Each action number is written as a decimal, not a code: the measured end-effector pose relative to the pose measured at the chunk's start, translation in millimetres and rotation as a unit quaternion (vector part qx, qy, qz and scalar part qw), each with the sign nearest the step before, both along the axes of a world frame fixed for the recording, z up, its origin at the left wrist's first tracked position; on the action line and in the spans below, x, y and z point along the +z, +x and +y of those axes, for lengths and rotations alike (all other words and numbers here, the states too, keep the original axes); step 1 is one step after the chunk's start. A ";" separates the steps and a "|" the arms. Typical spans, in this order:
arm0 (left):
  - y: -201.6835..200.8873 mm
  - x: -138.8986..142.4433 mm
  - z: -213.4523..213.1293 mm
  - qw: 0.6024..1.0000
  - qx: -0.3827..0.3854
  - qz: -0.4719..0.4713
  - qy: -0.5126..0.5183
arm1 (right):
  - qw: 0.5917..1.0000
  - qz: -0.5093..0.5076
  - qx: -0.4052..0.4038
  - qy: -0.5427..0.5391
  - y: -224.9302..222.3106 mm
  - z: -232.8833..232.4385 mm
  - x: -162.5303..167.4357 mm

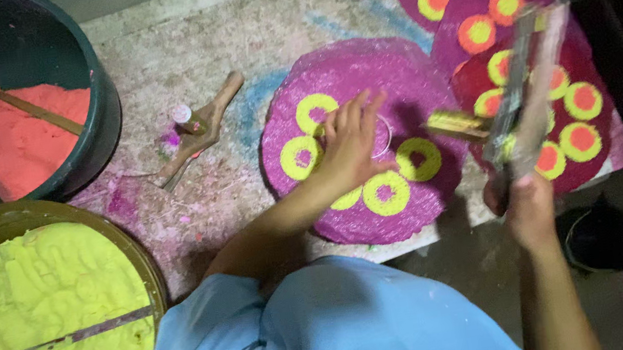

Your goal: The person fills a handheld wooden mold with colored powder from a bowl, presses it with a plunger, and ejects formed powder rings onto round pink boards. They alternate between yellow and pink powder bowls and place the finished rings in rows alongside previously formed rings.

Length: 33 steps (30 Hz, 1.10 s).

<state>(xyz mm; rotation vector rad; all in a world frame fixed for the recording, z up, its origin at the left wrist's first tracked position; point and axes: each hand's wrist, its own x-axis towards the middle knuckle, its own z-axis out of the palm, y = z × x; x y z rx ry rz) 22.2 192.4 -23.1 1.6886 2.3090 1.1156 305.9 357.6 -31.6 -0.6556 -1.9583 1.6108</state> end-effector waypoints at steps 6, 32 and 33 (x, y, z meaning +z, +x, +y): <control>30.9 99.1 -45.4 0.975 -0.200 0.003 -0.100 | 0.920 -0.030 0.164 0.356 -29.0 -52.2 90.6; -4.9 108.4 -541.7 0.929 0.039 -0.358 -0.079 | 0.643 0.152 0.692 0.291 -206.7 -326.0 203.8; -17.1 99.4 -569.2 0.901 0.056 -0.428 -0.032 | 0.638 0.196 0.654 0.357 -221.3 -334.2 204.6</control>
